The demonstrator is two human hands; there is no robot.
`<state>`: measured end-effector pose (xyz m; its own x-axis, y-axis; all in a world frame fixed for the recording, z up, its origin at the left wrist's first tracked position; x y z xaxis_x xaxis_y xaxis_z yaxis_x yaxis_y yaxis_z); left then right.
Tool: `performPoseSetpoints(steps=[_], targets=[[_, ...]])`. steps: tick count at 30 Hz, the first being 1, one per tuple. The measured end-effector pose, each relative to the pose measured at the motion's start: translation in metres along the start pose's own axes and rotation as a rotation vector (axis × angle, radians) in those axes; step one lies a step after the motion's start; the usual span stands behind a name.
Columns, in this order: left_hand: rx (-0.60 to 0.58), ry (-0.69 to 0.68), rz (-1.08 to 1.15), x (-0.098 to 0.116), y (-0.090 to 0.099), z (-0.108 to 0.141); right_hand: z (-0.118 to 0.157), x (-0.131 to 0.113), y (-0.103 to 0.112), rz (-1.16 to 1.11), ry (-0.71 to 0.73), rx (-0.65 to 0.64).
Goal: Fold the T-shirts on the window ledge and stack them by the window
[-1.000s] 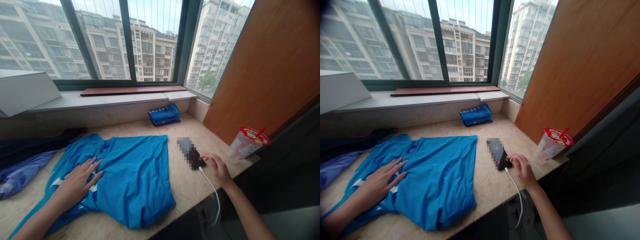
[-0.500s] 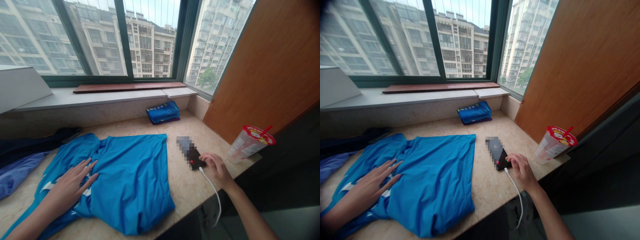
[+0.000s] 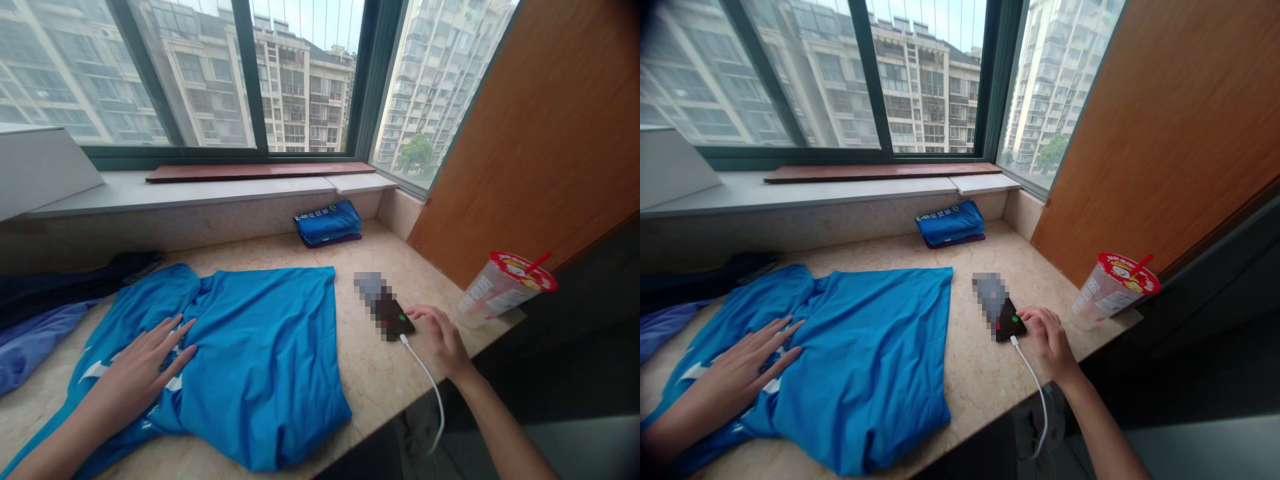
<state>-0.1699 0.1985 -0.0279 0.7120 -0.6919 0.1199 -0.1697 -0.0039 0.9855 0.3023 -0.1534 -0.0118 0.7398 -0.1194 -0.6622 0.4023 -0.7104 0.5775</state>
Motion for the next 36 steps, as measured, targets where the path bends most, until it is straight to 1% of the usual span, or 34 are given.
performPoseSetpoints(steps=[3,6,14,18,23,27,29,31,32,33,34,36], targets=[[0.006,0.007,0.010,0.002,0.003,0.000,0.002,0.010,0.004,-0.044,-0.075,0.066],[0.013,0.003,0.013,0.002,0.003,0.000,0.005,0.016,0.005,-0.050,-0.105,0.086],[-0.007,-0.011,0.001,0.002,0.002,0.003,0.010,0.012,0.012,0.003,-0.117,0.156],[0.009,-0.032,0.004,0.002,0.001,0.004,0.011,0.009,0.012,0.018,-0.116,0.169],[0.021,-0.044,0.002,-0.003,-0.005,0.005,0.010,0.006,0.011,0.029,-0.092,0.166],[0.051,-0.060,0.011,-0.002,-0.003,0.006,0.009,0.010,0.013,0.046,-0.088,0.171],[0.050,-0.062,0.014,-0.001,-0.002,0.006,0.010,0.007,0.015,0.055,-0.091,0.191],[0.040,-0.054,0.014,-0.001,-0.002,0.006,0.013,-0.012,0.014,0.059,-0.089,0.225],[0.034,-0.050,0.014,-0.001,-0.002,0.006,0.016,-0.028,0.010,0.056,-0.069,0.221],[0.028,-0.050,0.015,-0.001,-0.002,0.006,0.019,-0.050,0.002,0.050,-0.032,0.190],[0.023,-0.051,0.016,-0.001,-0.002,0.006,0.023,-0.075,-0.009,0.040,0.029,0.120],[0.016,-0.053,0.014,0.000,-0.002,0.005,0.033,-0.132,-0.045,0.041,0.204,-0.162]])
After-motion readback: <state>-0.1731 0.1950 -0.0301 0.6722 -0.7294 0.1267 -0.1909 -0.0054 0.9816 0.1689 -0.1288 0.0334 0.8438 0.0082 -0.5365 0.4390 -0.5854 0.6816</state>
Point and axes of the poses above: each hand's wrist, its own z-axis away from the middle knuckle, its own y-axis out of the back of the hand, x = y × z, the point moved 6 cm from there along -z, towards the middle knuckle, and after that the axes turned 1 degree about x, right-handed, at the moved point
